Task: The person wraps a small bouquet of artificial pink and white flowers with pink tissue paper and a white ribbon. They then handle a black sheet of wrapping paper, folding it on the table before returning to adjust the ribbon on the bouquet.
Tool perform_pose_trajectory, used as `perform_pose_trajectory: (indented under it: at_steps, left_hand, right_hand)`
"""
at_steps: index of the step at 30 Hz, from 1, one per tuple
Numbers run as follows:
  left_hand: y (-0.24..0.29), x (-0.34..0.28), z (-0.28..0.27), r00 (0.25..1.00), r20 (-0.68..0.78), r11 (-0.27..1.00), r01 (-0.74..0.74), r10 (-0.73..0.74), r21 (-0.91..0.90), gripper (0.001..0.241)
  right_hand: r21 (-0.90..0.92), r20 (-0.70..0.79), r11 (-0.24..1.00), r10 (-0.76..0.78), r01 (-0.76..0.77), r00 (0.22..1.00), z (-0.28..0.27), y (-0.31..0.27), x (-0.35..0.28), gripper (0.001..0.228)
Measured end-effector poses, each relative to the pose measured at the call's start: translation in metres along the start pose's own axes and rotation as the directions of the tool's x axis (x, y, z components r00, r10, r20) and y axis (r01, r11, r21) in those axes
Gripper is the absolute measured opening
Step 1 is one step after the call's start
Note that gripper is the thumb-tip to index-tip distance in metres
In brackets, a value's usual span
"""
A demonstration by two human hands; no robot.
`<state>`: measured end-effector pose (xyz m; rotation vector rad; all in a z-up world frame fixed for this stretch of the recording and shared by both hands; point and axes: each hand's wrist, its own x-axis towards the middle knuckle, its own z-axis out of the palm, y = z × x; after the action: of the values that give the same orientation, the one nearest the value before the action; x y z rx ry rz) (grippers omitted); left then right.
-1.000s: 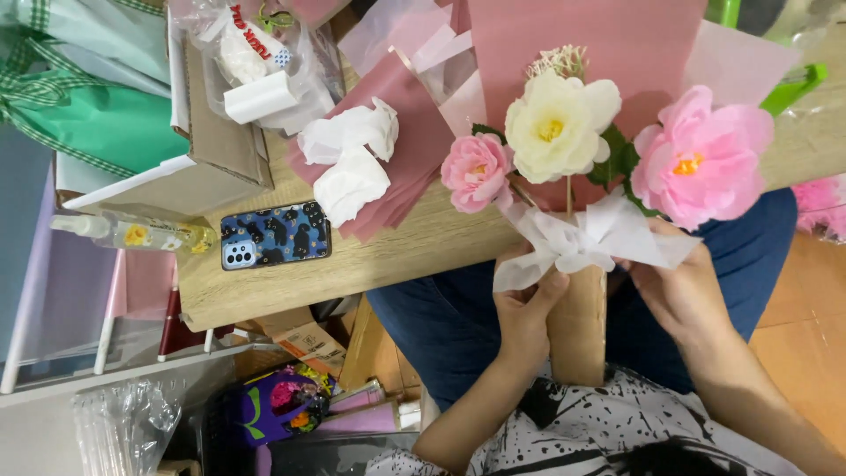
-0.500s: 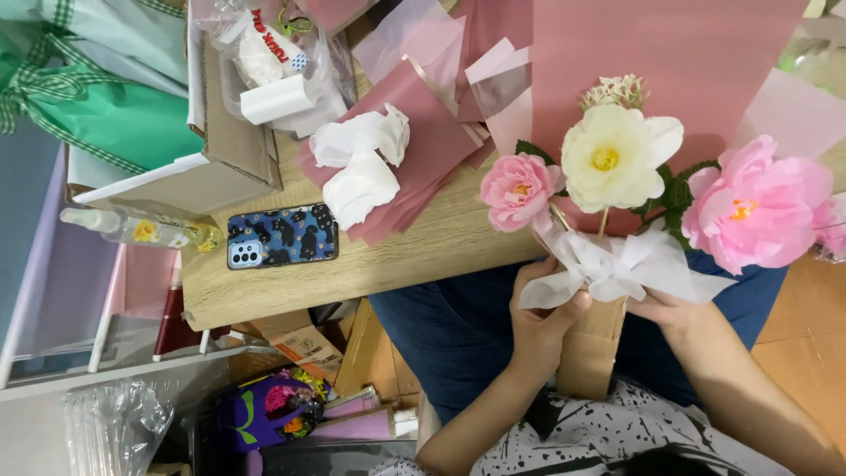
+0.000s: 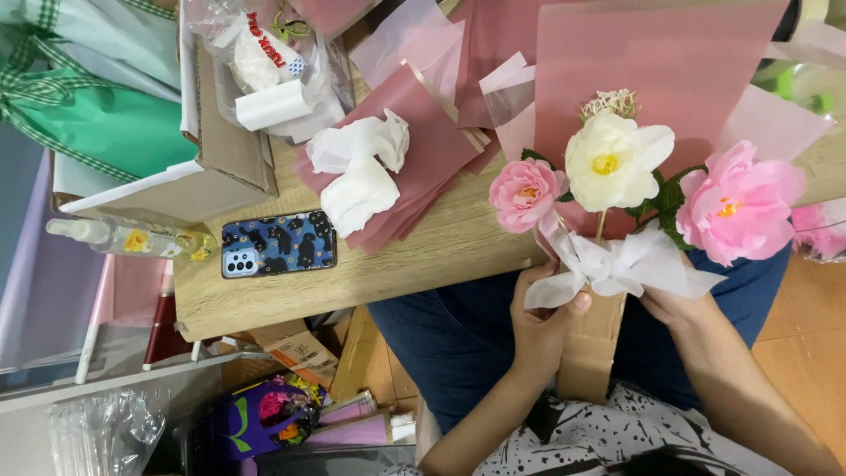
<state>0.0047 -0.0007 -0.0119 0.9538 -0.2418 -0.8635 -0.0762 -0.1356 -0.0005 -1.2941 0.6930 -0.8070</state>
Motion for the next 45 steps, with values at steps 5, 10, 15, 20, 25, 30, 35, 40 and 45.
perform_pose_trajectory:
  at_steps: [5,10,15,20,25,30,35,40,45]
  left_hand:
    - [-0.003,0.001,-0.002,1.000,-0.004,1.000,0.005,-0.005,-0.003,0.052]
    - [-0.012,0.003,-0.005,1.000,0.004,1.000,-0.025,0.025,0.005,0.052]
    - [-0.008,0.002,-0.006,0.998,-0.006,0.996,-0.066,0.067,0.060,0.048]
    - [-0.015,0.009,-0.006,0.994,-0.024,0.994,-0.103,0.105,0.044,0.047]
    - [-0.022,0.011,-0.003,0.991,-0.024,0.988,-0.127,0.130,0.084,0.052]
    - [-0.024,0.009,-0.001,1.000,-0.014,0.994,-0.025,0.027,0.107,0.054]
    - [-0.043,0.012,-0.008,0.997,-0.002,0.997,-0.071,0.071,0.027,0.051]
    - [-0.043,0.013,-0.007,0.995,0.028,0.995,-0.100,0.100,-0.030,0.058]
    - [-0.050,0.014,-0.008,0.995,0.027,0.995,-0.099,0.100,-0.033,0.058]
  right_hand:
    - [-0.020,0.033,1.000,0.007,-0.006,0.999,-0.011,0.007,-0.001,0.052]
    - [-0.047,0.082,0.999,0.003,0.001,0.997,-0.010,0.010,0.005,0.058]
    - [-0.062,0.123,0.998,0.006,0.002,0.992,-0.032,0.019,-0.004,0.062]
    - [-0.079,0.162,0.997,0.003,0.009,0.987,-0.050,0.026,-0.016,0.066]
    - [-0.106,0.205,0.994,0.004,0.018,0.979,-0.048,0.032,-0.033,0.072]
    - [-0.023,-0.015,0.999,0.048,-0.048,0.999,-0.031,0.061,-0.058,0.055]
    - [0.138,-0.310,0.990,0.062,-0.020,0.949,-0.003,0.069,-0.074,0.041]
    - [0.142,-0.320,0.989,0.007,0.041,0.947,0.011,0.043,-0.065,0.021]
    - [0.155,-0.339,0.986,-0.001,0.057,0.941,0.007,0.051,-0.068,0.022]
